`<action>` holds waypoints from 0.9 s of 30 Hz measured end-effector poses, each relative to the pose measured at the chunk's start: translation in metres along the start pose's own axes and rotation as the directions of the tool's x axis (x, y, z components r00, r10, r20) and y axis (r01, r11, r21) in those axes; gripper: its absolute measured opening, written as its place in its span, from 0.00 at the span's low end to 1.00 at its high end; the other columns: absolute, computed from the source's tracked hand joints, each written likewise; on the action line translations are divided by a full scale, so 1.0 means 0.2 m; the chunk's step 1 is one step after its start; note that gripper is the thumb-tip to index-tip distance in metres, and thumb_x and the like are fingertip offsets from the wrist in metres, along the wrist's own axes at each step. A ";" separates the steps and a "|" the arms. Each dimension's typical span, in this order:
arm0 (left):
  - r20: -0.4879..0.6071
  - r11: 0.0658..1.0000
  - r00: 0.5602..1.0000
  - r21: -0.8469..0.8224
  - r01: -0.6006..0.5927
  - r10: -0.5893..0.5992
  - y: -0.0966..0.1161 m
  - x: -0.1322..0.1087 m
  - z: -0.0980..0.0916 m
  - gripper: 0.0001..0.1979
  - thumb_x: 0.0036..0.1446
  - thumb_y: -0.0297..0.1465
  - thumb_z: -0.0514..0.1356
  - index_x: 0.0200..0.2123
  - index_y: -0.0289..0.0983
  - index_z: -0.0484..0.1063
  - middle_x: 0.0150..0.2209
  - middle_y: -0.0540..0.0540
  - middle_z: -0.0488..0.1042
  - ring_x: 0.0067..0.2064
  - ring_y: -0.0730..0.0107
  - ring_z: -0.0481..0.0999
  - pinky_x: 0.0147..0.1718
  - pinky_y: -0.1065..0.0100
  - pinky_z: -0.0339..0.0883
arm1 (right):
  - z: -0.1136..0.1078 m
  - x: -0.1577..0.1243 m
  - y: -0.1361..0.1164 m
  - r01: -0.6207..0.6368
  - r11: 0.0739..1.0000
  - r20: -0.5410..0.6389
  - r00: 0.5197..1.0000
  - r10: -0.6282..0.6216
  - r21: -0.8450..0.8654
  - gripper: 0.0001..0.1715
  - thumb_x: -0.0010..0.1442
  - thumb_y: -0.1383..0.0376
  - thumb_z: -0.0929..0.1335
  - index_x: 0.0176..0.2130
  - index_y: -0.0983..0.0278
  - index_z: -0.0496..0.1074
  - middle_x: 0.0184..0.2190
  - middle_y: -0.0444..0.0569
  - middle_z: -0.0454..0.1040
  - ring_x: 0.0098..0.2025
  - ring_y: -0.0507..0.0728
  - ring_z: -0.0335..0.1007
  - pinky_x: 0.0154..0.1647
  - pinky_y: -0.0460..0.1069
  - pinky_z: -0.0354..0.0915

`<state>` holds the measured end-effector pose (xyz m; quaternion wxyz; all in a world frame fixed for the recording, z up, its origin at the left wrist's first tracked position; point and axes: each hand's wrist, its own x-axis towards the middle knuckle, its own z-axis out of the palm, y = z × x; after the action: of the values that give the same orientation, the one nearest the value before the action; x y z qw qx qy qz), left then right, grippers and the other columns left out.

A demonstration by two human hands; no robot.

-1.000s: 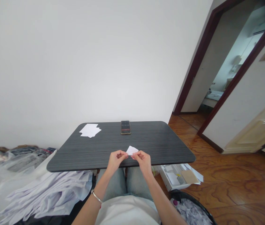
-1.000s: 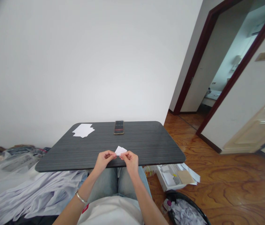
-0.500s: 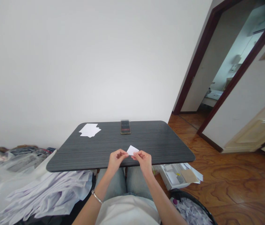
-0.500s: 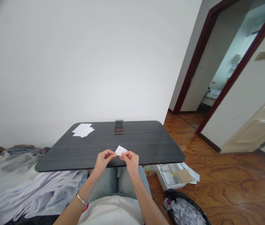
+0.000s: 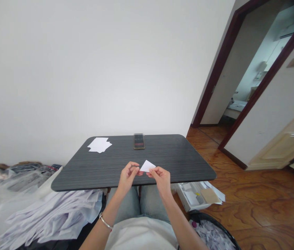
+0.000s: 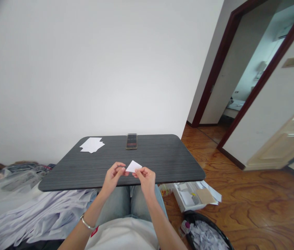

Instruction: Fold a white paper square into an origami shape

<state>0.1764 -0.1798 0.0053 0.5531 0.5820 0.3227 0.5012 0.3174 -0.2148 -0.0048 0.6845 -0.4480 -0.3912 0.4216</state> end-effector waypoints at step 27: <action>0.087 0.987 0.996 0.161 -0.003 -0.011 0.10 -0.04 0.03 0.17 0.53 0.39 0.54 0.24 0.31 0.70 0.21 0.47 0.72 0.23 0.73 0.69 0.25 0.72 0.63 | 0.03 -0.04 -0.10 0.008 1.000 -0.019 1.000 -0.008 0.005 0.09 0.45 0.63 0.70 0.20 0.66 0.70 0.17 0.45 0.73 0.22 0.53 0.70 0.26 0.47 0.66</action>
<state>0.1769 -0.1935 0.0235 0.5190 0.6454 0.3387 0.4465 0.3135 -0.2258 0.0136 0.6909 -0.4487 -0.3855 0.4155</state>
